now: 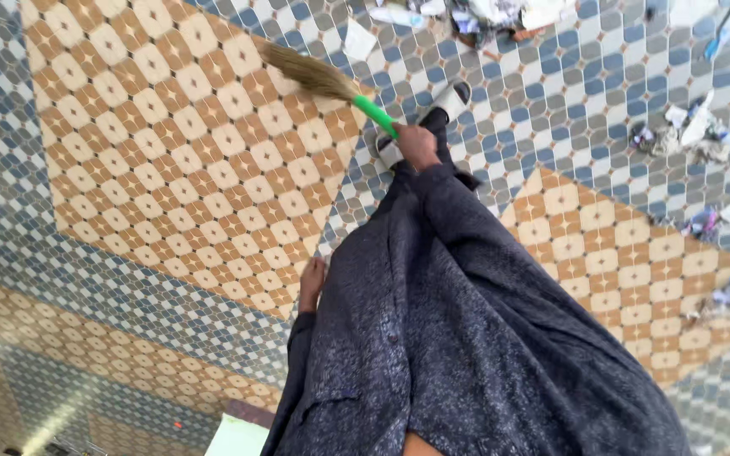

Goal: The person sweeps paper scraps and trash across a tiled floor using a long broom with a green handle.

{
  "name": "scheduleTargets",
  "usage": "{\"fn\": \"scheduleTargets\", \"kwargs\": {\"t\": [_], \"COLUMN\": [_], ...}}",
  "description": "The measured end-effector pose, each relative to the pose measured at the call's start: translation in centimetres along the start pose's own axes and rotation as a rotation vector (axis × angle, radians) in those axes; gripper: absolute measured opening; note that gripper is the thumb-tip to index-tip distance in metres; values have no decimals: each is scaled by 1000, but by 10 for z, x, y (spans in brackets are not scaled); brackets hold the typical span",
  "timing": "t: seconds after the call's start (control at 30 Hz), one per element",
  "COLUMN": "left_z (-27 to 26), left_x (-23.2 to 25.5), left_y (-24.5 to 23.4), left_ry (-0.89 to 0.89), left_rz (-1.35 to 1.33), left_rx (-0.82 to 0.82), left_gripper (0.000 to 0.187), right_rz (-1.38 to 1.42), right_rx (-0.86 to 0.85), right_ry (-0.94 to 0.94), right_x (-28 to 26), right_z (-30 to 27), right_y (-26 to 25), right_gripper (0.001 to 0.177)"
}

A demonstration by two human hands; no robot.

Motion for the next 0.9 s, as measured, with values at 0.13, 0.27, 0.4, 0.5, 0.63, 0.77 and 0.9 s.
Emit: {"fn": "scheduleTargets", "kwargs": {"t": [0.13, 0.27, 0.4, 0.5, 0.63, 0.77, 0.9], "left_z": [-15, 19, 85, 123, 147, 149, 165], "left_x": [-17, 7, 103, 224, 343, 386, 365], "left_y": [1, 5, 15, 39, 76, 101, 93], "left_ry": [-57, -90, -1, 137, 279, 373, 471], "left_rz": [444, 557, 675, 646, 466, 505, 585], "left_rx": [-86, -204, -180, -140, -148, -207, -224], "left_gripper": [46, 47, 47, 48, 30, 27, 29], "right_rz": [117, 228, 393, 408, 696, 705, 1025], "right_rx": [-134, -50, 14, 61, 175, 396, 544], "right_ry": [236, 312, 517, 740, 885, 874, 1024], "right_x": [110, 193, 261, 300, 334, 361, 373], "right_z": [-32, -108, -177, -223, -276, -314, -345], "right_y": [-43, -100, -138, -154, -159, -183, -183], "right_gripper": [40, 61, 61, 62, 62, 53, 57]}}
Point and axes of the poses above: each hand's wrist, its own z-axis towards the middle knuckle, its own y-axis out of the palm, x = y × z, the point moved 8 cm from there along z, towards the middle knuckle, and after that the axes turned 5 degrees about -x, right-handed, at the moved point
